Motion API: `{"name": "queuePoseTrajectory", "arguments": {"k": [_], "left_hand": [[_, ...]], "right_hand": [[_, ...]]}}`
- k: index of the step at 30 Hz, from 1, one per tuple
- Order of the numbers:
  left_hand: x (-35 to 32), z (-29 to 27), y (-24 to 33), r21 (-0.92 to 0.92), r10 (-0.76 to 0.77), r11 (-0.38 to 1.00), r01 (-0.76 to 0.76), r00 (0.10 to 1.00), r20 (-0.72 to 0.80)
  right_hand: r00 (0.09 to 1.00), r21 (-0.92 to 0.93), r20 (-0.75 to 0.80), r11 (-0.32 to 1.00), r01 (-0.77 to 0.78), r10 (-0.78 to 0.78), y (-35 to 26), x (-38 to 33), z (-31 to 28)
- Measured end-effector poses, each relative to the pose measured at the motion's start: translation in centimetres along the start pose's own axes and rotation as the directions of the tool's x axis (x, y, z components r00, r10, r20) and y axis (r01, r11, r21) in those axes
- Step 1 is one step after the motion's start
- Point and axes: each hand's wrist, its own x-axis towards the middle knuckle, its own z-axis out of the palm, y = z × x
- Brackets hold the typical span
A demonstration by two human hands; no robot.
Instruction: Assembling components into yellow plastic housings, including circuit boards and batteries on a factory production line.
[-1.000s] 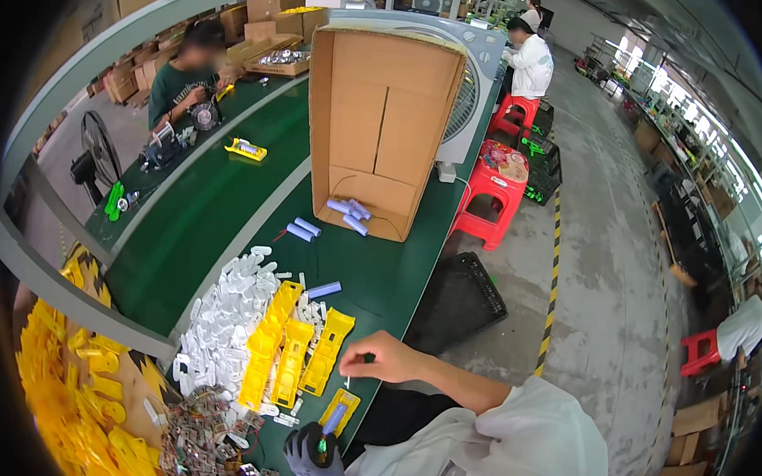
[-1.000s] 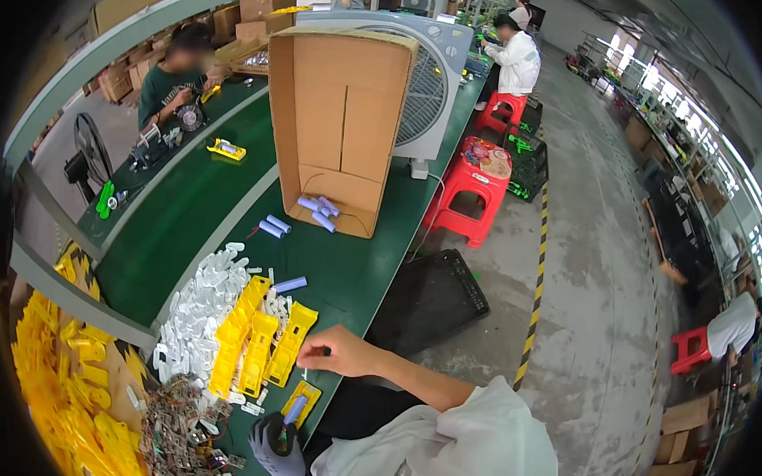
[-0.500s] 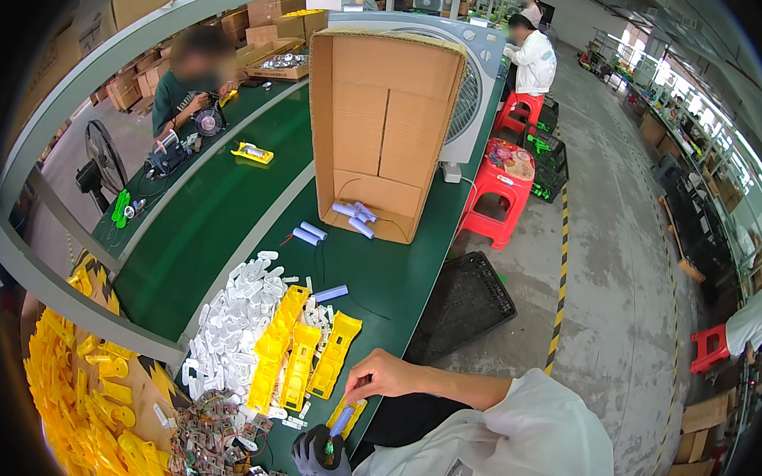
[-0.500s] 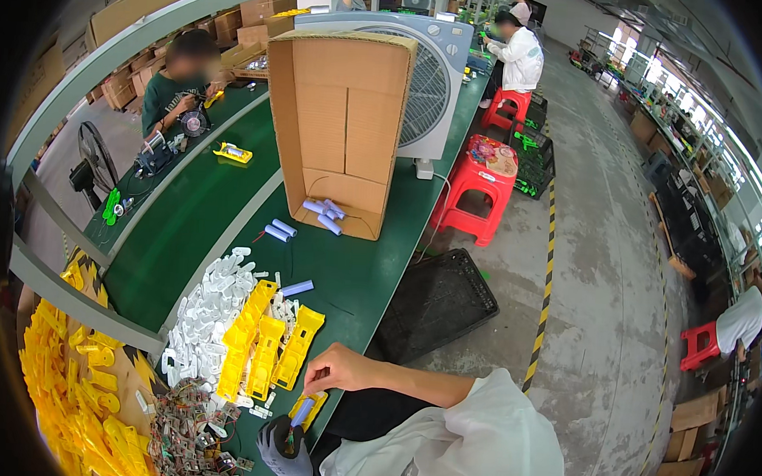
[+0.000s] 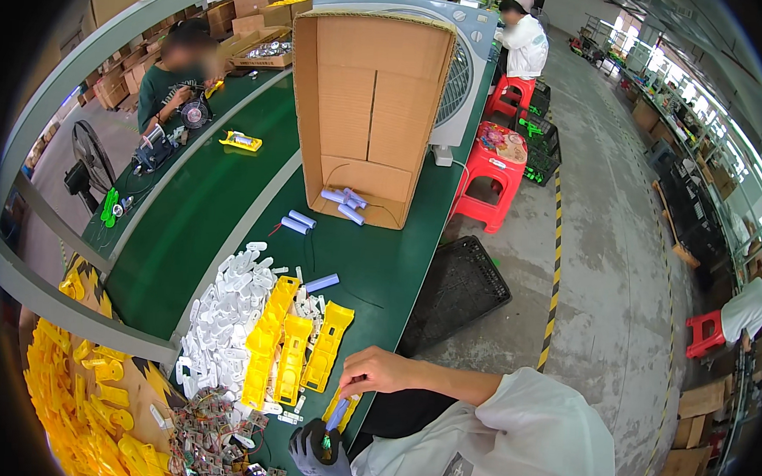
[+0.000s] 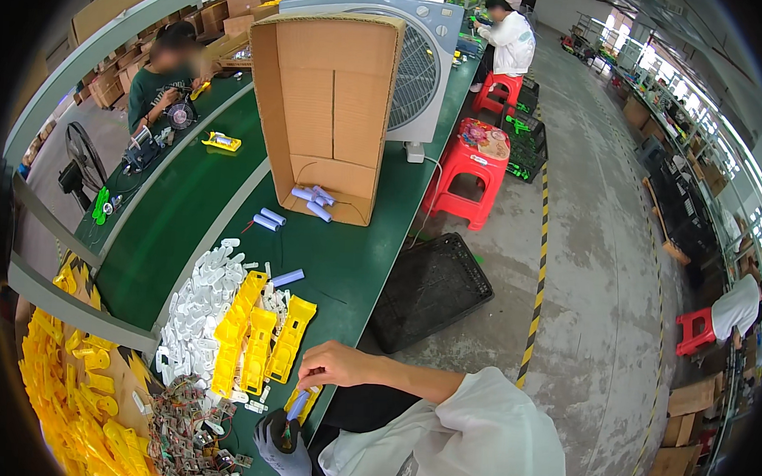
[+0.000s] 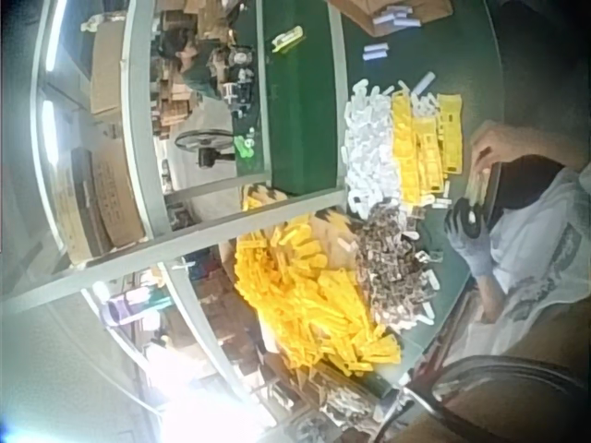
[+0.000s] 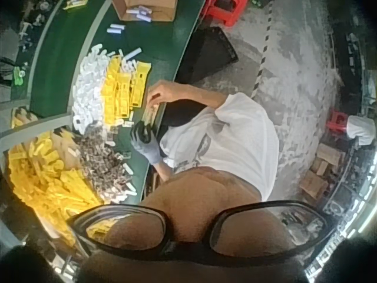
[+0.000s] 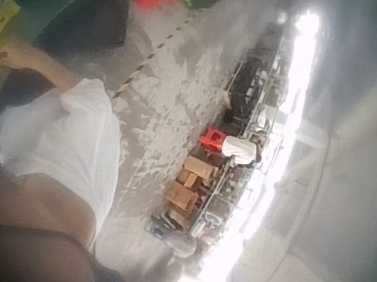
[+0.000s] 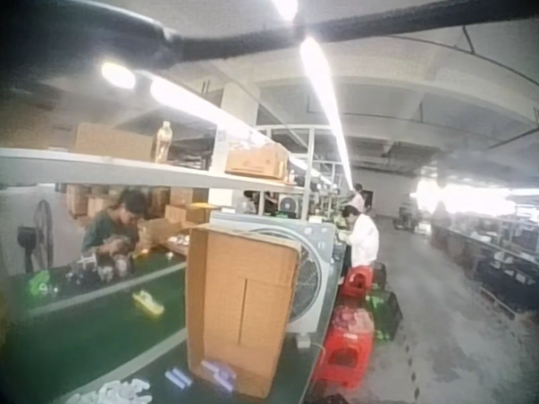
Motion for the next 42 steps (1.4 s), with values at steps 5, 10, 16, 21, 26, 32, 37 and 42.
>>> {"name": "queuePoseTrajectory", "arguments": {"k": [5,10,16,21,26,32,37,42], "left_hand": [[-0.8,-1.1,0.4,0.02,-0.002,1.0,0.003,1.0,-0.017],[-0.2,-1.9,1.4,0.058,-0.039,0.998,0.037,0.999,0.022],[1.1,-0.4,0.7,-0.025,0.031,0.999,-0.03,0.999,0.024],[0.7,-0.9,0.6,-0.027,-0.003,1.0,0.003,0.999,0.033],[0.2,-1.0,0.4,-0.036,0.012,0.999,-0.011,0.999,0.038],[0.2,-1.0,0.4,-0.033,-0.001,0.999,0.003,0.999,0.042],[0.4,-1.0,0.7,-0.024,-0.001,1.0,0.002,0.998,0.055],[0.4,-0.8,0.9,-0.018,0.007,1.0,-0.006,0.999,0.048]], "right_hand": [[0.992,-0.019,0.098,0.997,0.079,-0.077,0.2,0.4,0.9],[0.993,-0.085,0.085,0.993,0.086,-0.079,0.2,0.1,0.7],[0.987,-0.055,0.08,0.989,-0.135,0.139,-0.8,1.1,-1.6],[0.985,-0.085,0.118,0.989,-0.12,0.13,-0.5,1.2,-0.7],[0.998,-0.098,0.053,0.995,-0.025,0.03,-0.4,0.5,0.1],[0.999,-0.145,0.045,0.989,0.017,-0.01,-0.4,0.6,0.0],[0.998,-0.153,0.053,0.988,-0.024,0.033,-0.9,0.1,-0.1],[0.975,-0.08,-0.074,0.973,-0.216,0.21,-2.5,-0.9,0.7]]}}
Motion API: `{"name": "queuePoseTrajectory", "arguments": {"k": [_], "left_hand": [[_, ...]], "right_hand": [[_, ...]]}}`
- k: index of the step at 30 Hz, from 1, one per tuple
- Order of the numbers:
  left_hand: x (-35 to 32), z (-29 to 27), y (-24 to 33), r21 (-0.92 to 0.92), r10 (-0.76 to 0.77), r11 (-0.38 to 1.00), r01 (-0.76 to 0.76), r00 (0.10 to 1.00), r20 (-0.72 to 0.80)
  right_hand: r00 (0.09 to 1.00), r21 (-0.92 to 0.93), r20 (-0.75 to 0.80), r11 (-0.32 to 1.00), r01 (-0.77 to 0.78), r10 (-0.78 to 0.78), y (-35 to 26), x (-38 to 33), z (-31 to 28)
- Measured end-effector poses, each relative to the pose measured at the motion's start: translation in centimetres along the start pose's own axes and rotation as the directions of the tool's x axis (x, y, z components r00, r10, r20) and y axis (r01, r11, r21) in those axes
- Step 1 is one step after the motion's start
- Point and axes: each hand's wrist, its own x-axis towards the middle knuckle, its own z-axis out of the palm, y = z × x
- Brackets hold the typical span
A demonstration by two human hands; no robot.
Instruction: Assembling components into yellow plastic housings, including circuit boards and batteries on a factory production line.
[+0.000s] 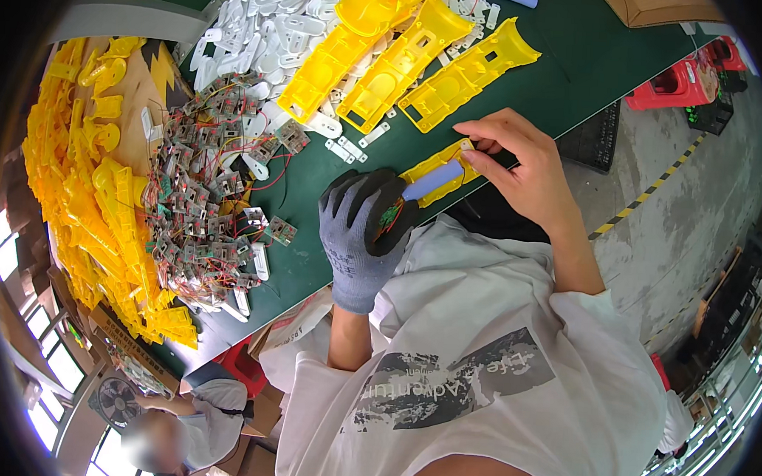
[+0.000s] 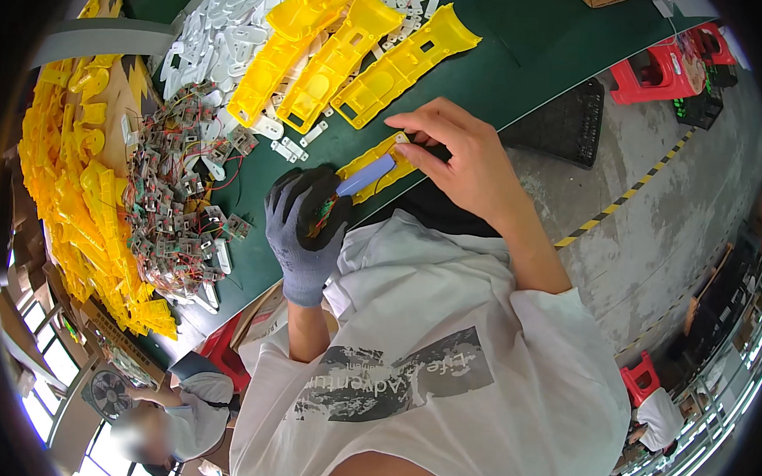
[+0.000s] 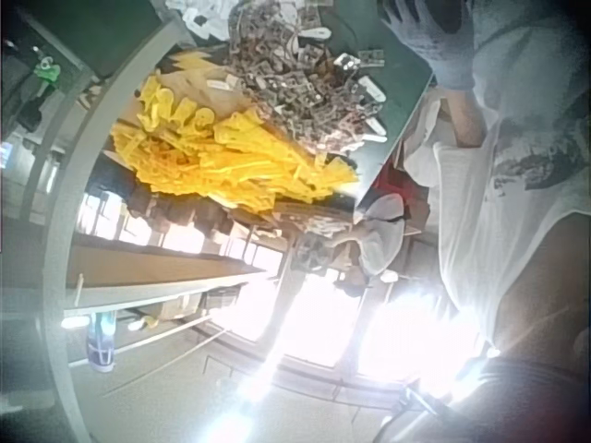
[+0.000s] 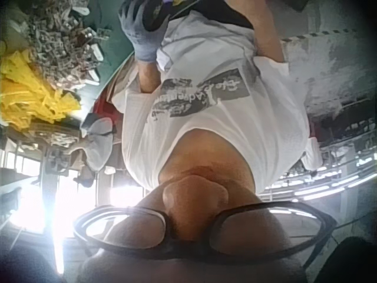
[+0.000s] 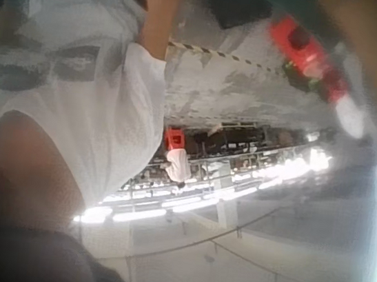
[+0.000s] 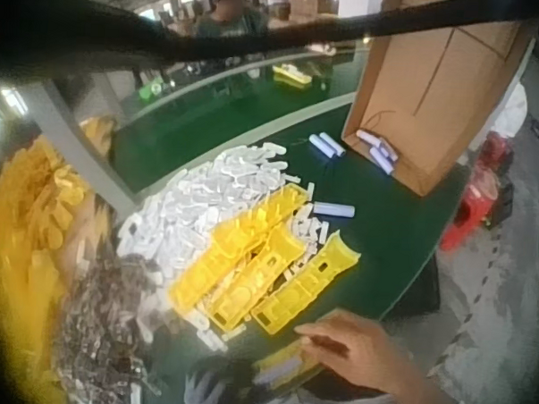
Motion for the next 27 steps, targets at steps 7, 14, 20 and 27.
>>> {"name": "queuePoseTrajectory", "arguments": {"k": [7,14,20,27], "left_hand": [[-0.3,-0.1,-0.3,0.027,0.017,0.999,-0.017,1.0,0.009],[-1.0,-1.6,0.2,-0.025,-0.058,0.998,0.054,0.984,-0.171],[-9.4,-1.5,2.0,-0.149,0.064,0.985,-0.082,0.99,-0.125],[-7.8,0.8,4.7,-0.34,-0.314,0.888,0.309,0.949,0.042]], "right_hand": [[0.984,-0.01,0.024,0.984,-0.175,0.175,-1.2,0.5,0.1],[0.993,-0.082,0.042,0.991,-0.107,0.111,-0.5,0.8,-0.2],[0.974,-0.146,0.196,0.979,0.145,-0.115,-0.7,0.5,-1.3],[0.94,-0.131,0.268,0.959,0.253,-0.211,-0.5,-0.3,1.1]]}}
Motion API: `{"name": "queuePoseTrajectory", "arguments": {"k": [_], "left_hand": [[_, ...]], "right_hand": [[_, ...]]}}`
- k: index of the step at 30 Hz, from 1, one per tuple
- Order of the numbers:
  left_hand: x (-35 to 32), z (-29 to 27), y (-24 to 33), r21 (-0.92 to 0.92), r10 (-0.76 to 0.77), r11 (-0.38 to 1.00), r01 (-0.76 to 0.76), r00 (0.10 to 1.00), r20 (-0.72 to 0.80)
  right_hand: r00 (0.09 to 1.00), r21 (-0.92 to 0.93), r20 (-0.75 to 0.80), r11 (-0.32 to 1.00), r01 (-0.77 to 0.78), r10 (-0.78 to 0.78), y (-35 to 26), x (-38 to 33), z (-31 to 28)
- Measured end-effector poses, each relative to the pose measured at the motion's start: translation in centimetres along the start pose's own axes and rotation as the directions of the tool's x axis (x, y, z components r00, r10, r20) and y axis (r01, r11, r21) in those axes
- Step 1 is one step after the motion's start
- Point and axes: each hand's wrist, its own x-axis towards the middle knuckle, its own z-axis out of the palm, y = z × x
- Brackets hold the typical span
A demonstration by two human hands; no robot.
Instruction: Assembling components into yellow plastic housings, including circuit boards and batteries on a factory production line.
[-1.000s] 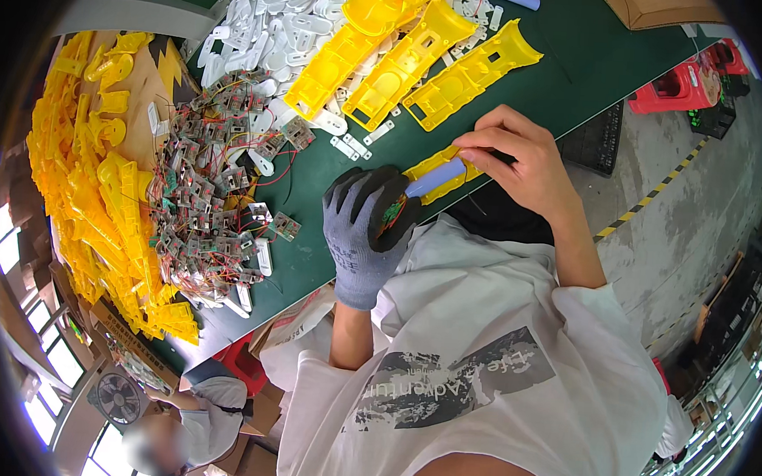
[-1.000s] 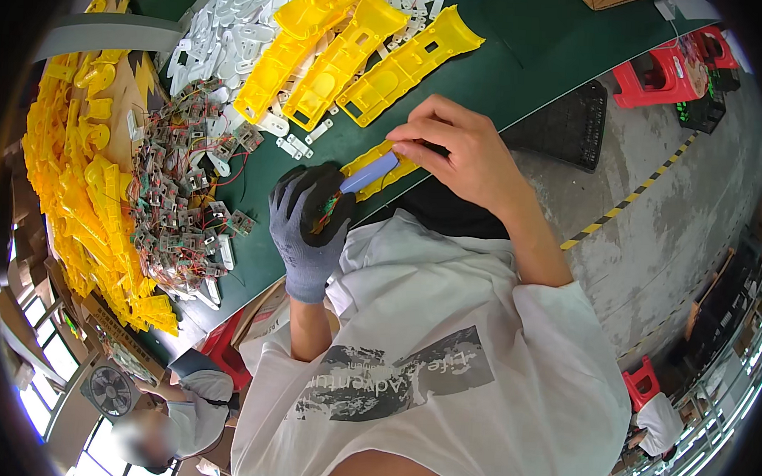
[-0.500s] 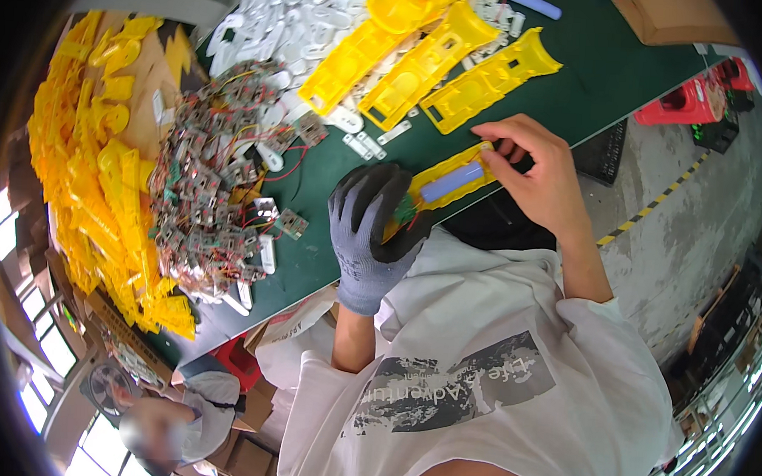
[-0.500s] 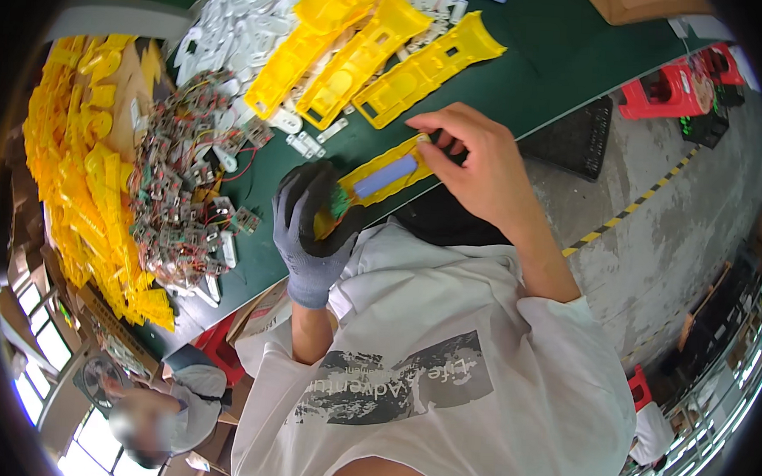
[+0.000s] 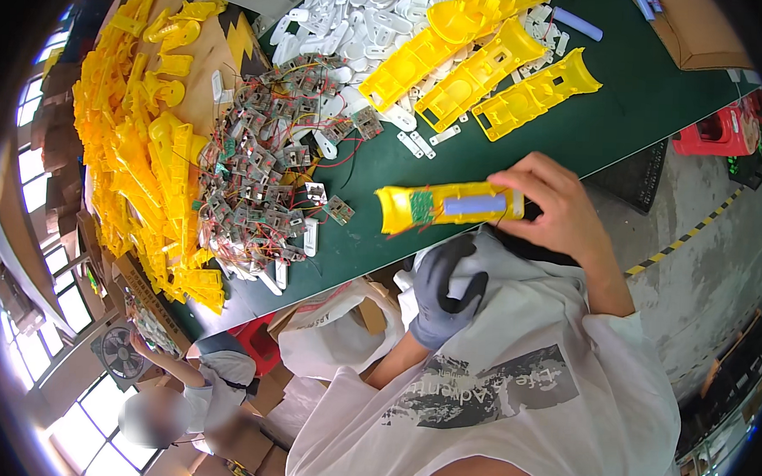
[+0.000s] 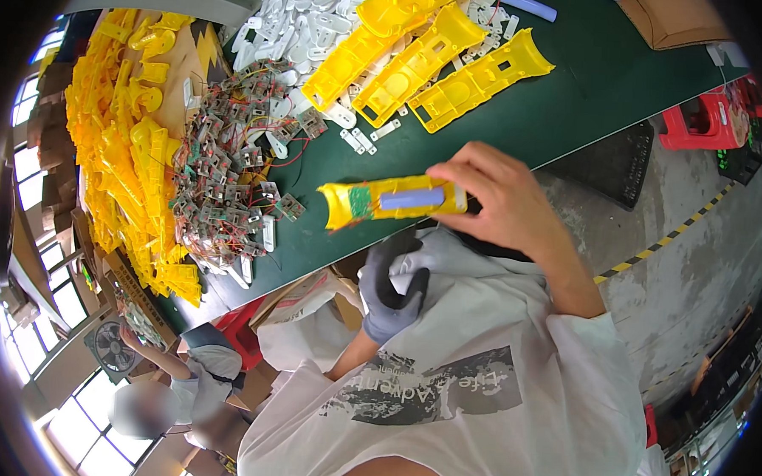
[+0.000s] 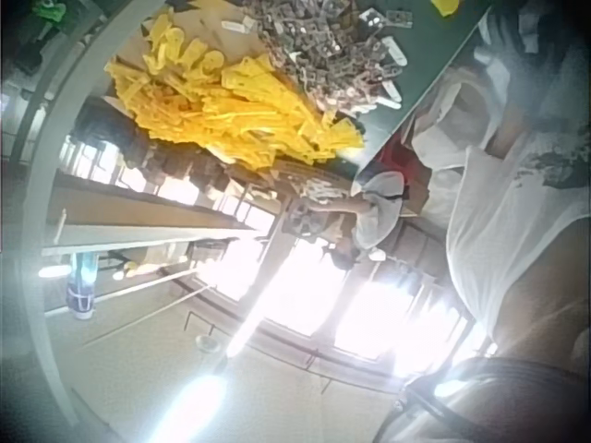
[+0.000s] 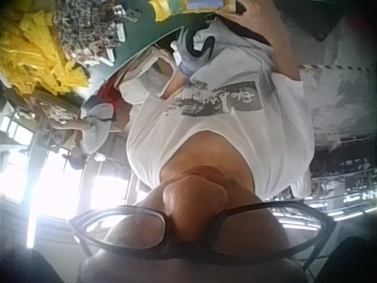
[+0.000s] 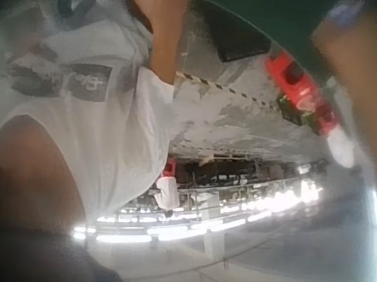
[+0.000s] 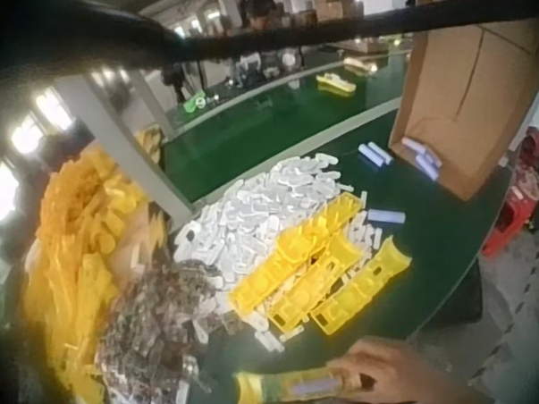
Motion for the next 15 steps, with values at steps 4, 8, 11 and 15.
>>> {"name": "queuePoseTrajectory", "arguments": {"k": [4,8,11,15], "left_hand": [[0.0,1.1,0.3,-0.571,-0.33,0.811,0.131,0.908,-0.259],[2.3,0.5,0.9,-0.372,-0.176,0.927,0.038,0.923,-0.343],[4.5,-0.5,0.5,-0.342,-0.112,0.937,-0.065,0.874,-0.473],[6.7,-1.6,0.2,-0.31,-0.104,0.95,-0.048,0.885,-0.454]], "right_hand": [[0.977,0.176,-0.214,0.984,0.028,0.01,-1.9,-0.3,2.3],[0.931,0.208,-0.365,0.976,0.064,0.017,-2.4,-0.2,3.1],[0.9,0.211,-0.435,0.972,0.108,-0.006,-2.3,0.0,3.8],[0.879,0.236,-0.476,0.968,0.088,0.036,-2.4,-0.3,4.8]]}}
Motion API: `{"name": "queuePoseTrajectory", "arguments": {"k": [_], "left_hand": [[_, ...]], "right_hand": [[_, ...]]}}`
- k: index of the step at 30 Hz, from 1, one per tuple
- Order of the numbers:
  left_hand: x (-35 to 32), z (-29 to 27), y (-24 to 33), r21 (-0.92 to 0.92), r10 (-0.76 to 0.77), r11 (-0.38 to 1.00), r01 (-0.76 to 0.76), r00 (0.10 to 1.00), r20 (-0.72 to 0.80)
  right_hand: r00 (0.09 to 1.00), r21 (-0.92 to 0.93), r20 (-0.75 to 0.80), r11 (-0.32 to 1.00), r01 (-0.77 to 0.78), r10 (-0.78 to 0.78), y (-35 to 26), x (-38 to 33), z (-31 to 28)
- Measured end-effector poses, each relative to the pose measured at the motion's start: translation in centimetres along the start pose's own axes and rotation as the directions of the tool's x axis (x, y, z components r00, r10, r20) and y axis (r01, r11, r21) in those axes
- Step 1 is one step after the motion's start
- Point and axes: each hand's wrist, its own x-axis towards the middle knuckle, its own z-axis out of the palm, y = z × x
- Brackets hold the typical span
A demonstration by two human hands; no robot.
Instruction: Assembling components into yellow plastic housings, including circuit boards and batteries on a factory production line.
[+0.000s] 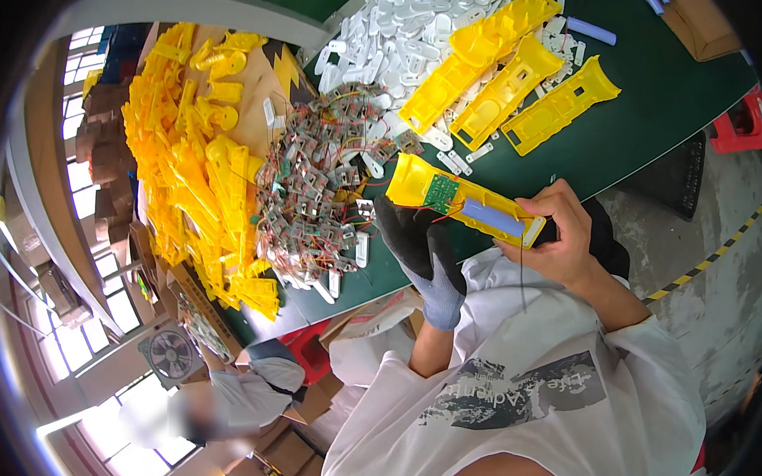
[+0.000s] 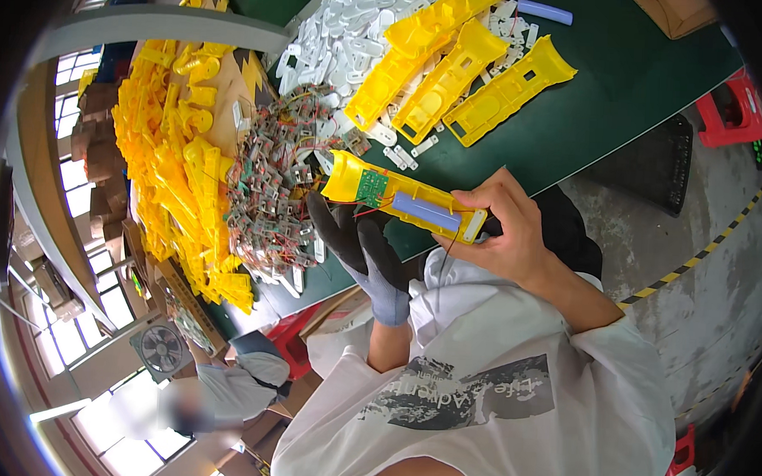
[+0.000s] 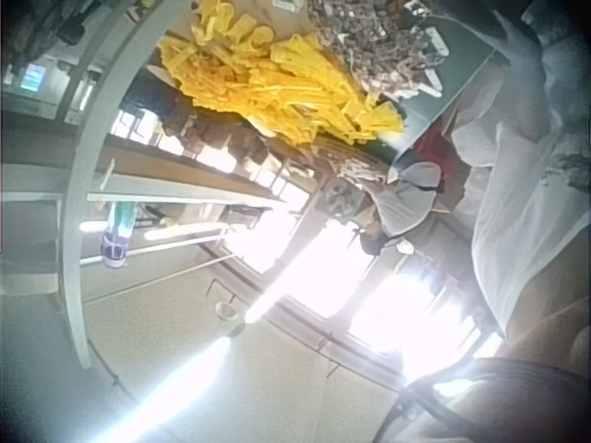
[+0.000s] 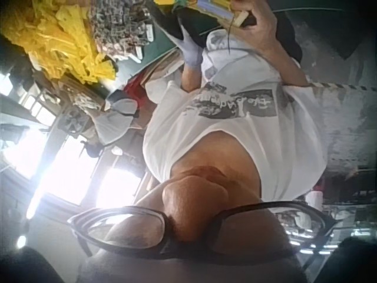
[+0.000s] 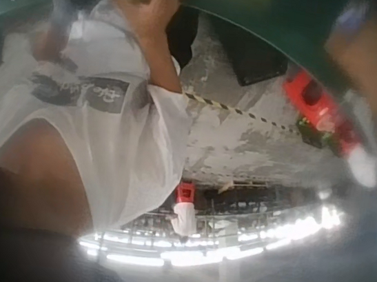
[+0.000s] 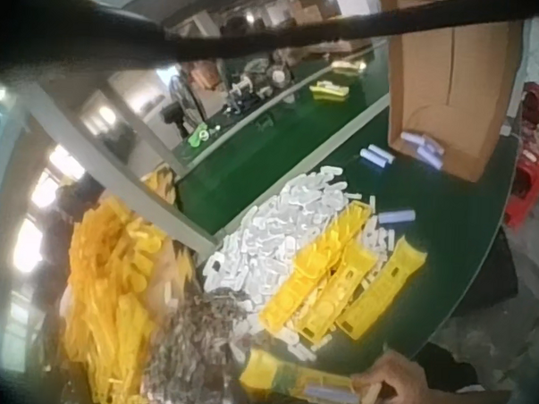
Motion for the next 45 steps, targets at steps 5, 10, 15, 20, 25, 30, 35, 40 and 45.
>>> {"name": "queuePoseTrajectory", "arguments": {"k": [5,10,15,20,25,30,35,40,45], "left_hand": [[1.3,-0.3,-0.5,-0.01,-0.124,0.992,0.125,0.991,0.047],[1.6,0.8,-0.9,-0.045,-0.085,0.995,0.086,0.996,0.027],[1.7,1.7,-0.3,-0.275,0.084,0.961,-0.029,0.978,0.19],[1.8,0.2,-0.4,-0.19,-0.112,0.974,0.122,0.992,0.061],[3.6,-0.3,-0.3,-0.024,-0.129,0.991,0.131,0.99,0.055],[3.4,-0.5,-2.9,-0.064,-0.288,0.954,0.292,0.955,0.07],[4.2,-0.5,-3.9,-0.094,-0.284,0.952,0.29,0.956,0.079],[3.9,-0.1,-3.5,-0.09,-0.237,0.965,0.245,0.968,0.088],[3.6,-0.1,-3.9,-0.061,-0.176,0.981,0.185,0.976,0.125]], "right_hand": [[1.0,0.0,-0.031,1.0,-0.001,0.001,0.4,-0.4,0.4],[0.998,0.037,-0.043,0.998,-0.046,0.048,0.1,-0.7,1.4],[0.988,0.081,0.014,0.985,-0.154,0.153,-1.0,0.2,2.5],[0.975,0.029,0.205,0.996,-0.09,0.082,-2.3,1.6,2.7],[0.919,0.491,0.377,0.817,-0.303,0.115,-4.1,4.1,-0.7],[0.902,0.939,0.22,0.333,-0.092,-0.371,-10.5,9.2,-3.3],[0.972,0.971,-0.219,0.112,0.209,0.083,-21.2,9.5,-2.2],[0.889,0.915,-0.387,0.221,0.338,0.245,-22.6,9.1,-1.3],[0.958,0.956,-0.254,0.186,0.228,0.132,-21.2,9.3,-2.1]]}}
